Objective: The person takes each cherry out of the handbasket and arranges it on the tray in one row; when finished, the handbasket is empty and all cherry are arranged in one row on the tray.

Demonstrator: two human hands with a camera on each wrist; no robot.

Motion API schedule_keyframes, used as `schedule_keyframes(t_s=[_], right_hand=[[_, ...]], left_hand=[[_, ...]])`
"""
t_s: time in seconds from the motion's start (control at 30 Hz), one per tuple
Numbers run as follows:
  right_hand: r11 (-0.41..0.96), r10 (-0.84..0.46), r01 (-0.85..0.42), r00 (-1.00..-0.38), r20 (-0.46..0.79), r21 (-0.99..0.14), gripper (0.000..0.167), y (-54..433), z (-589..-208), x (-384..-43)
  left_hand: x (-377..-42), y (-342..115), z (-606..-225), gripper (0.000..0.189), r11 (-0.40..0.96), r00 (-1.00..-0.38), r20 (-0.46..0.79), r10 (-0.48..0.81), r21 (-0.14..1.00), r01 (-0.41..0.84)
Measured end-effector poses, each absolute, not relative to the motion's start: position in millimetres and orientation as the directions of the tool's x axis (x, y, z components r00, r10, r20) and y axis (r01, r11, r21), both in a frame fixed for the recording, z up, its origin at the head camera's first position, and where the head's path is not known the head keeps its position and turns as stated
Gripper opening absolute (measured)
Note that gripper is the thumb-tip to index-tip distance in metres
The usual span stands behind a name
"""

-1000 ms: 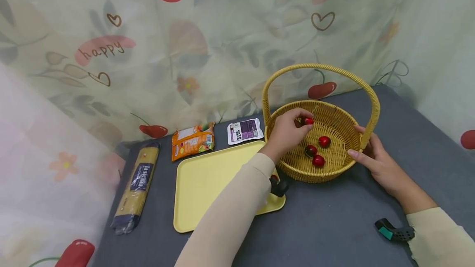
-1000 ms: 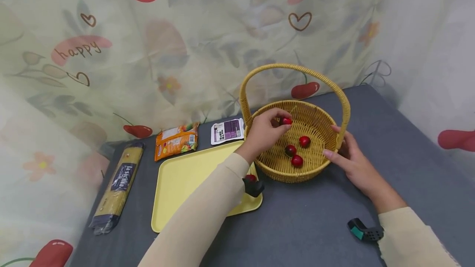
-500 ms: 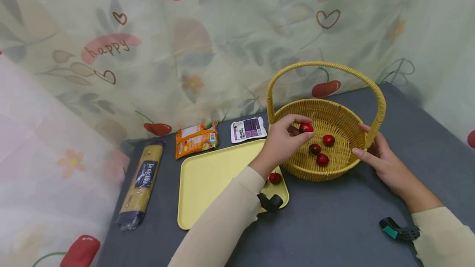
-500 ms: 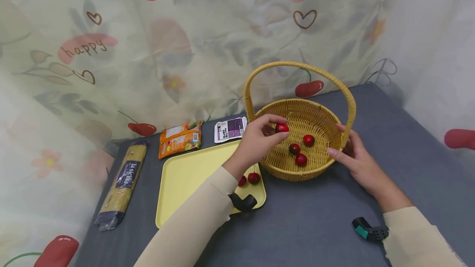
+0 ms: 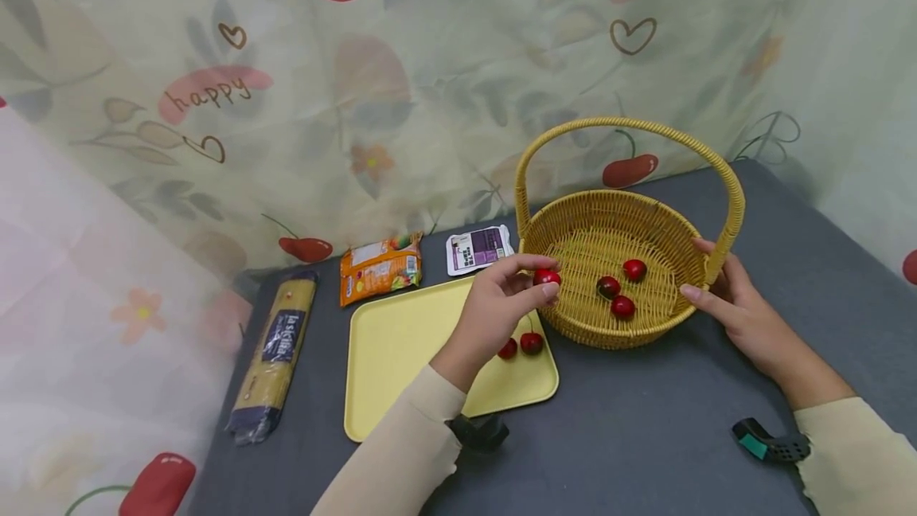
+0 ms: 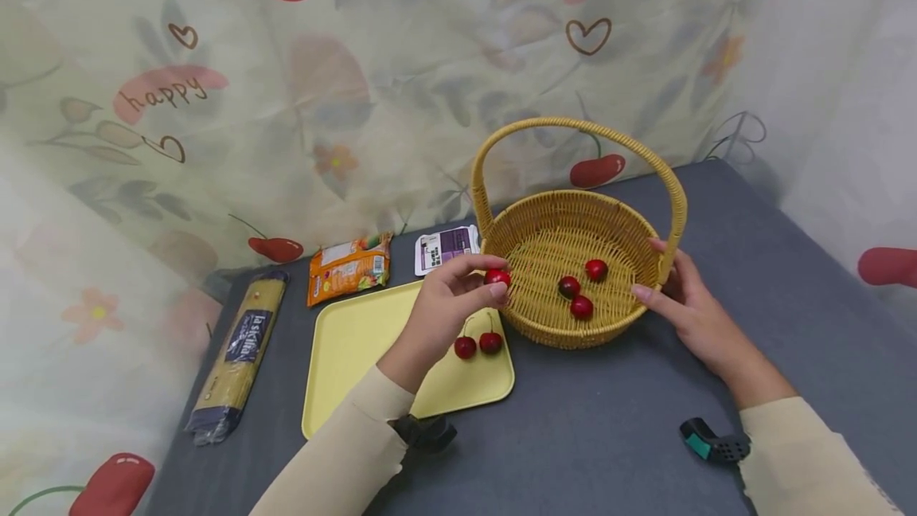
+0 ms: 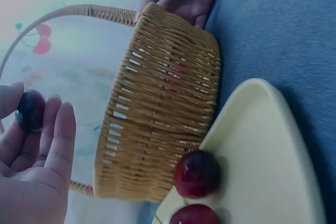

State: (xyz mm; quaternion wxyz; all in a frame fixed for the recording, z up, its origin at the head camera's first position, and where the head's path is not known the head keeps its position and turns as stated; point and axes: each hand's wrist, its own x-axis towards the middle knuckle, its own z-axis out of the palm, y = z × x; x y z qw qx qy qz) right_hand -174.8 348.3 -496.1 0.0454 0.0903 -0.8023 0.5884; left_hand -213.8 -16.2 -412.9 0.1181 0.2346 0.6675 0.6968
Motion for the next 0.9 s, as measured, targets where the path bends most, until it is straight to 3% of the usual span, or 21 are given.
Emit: schedule_keyframes(t_s=[0.4, 0.57, 0.9], right_hand=[[0.299, -0.093, -0.201, -0.979, 0.181, -0.933, 0.078, 349, -497, -176], [0.301, -0.086, -0.193, -0.981, 0.175, -0.934, 0.078, 348, -497, -175], [0.294, -0.09, -0.198, -0.98, 0.179, -0.935, 0.077, 348, -496, -175]], left_hand=[[-194, -70, -435, 0.032, -0.081, -0.911, 0.122, 0.393, 0.992, 0.098], [-187, -94, -450, 0.033, -0.015, -0.936, 0.079, 0.344, 0.997, 0.079], [-181, -115, -481, 0.034, 0.243, -0.967, -0.001, 0.254, 0.968, 0.063]])
